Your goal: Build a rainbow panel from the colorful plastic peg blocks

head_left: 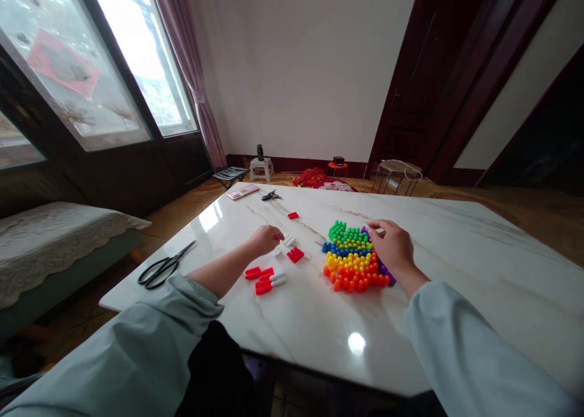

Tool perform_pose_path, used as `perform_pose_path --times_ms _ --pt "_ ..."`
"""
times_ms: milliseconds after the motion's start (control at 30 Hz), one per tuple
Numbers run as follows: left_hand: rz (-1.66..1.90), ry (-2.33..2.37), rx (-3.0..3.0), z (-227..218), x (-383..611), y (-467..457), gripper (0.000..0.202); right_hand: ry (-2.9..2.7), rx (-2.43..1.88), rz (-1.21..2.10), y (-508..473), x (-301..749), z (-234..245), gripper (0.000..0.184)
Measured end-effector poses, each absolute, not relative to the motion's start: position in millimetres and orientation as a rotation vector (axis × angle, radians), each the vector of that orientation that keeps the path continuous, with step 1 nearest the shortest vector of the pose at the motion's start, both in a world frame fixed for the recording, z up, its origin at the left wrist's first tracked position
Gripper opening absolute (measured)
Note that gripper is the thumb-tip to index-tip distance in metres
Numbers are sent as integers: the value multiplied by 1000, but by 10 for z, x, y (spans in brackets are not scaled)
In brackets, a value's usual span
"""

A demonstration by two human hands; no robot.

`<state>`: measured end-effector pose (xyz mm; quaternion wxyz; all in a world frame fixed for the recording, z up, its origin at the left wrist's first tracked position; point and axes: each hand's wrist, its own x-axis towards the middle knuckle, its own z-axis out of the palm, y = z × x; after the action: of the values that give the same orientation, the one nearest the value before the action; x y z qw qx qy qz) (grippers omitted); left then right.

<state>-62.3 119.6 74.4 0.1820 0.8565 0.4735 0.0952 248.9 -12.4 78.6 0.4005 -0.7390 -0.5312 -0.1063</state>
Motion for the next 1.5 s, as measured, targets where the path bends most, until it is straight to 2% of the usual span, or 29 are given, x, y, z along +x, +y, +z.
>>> perform_pose_path --times_ms 100,267,333,500,567,633,767,900,1100,1267,1500 --pt "170 1350 2430 771 -693 1189 32 -1365 -1741 -260 -173 2367 929 17" --pt "-183 1266 2358 865 -771 1172 14 -1515 -1653 -138 -248 2152 1054 16" --pt "-314 1183 2338 874 -765 1140 25 -1635 -1694 -20 -272 2037 1042 14" --pt "-459 1059 2602 804 -607 928 69 -2013 -1755 290 -382 1615 956 15" --pt "-529 1089 2645 776 -520 820 70 -2131 -1746 341 -436 1438 932 18" --pt "-565 1141 2672 761 -450 736 60 -2238 -1711 355 -480 1303 920 20" --pt "-465 1214 2705 760 -388 701 39 -2332 -1696 372 -508 1220 891 24" --pt "-149 1249 2560 740 -379 787 32 -2253 -1777 358 -470 1279 821 24" --pt "247 1088 1497 735 -286 795 32 -1942 -1725 408 -392 1284 809 31" --pt "374 849 1133 820 -171 703 18 -1640 -1636 499 -335 1307 827 39" --pt "331 829 1062 872 -41 598 26 -1557 -1547 428 -301 1393 811 14"
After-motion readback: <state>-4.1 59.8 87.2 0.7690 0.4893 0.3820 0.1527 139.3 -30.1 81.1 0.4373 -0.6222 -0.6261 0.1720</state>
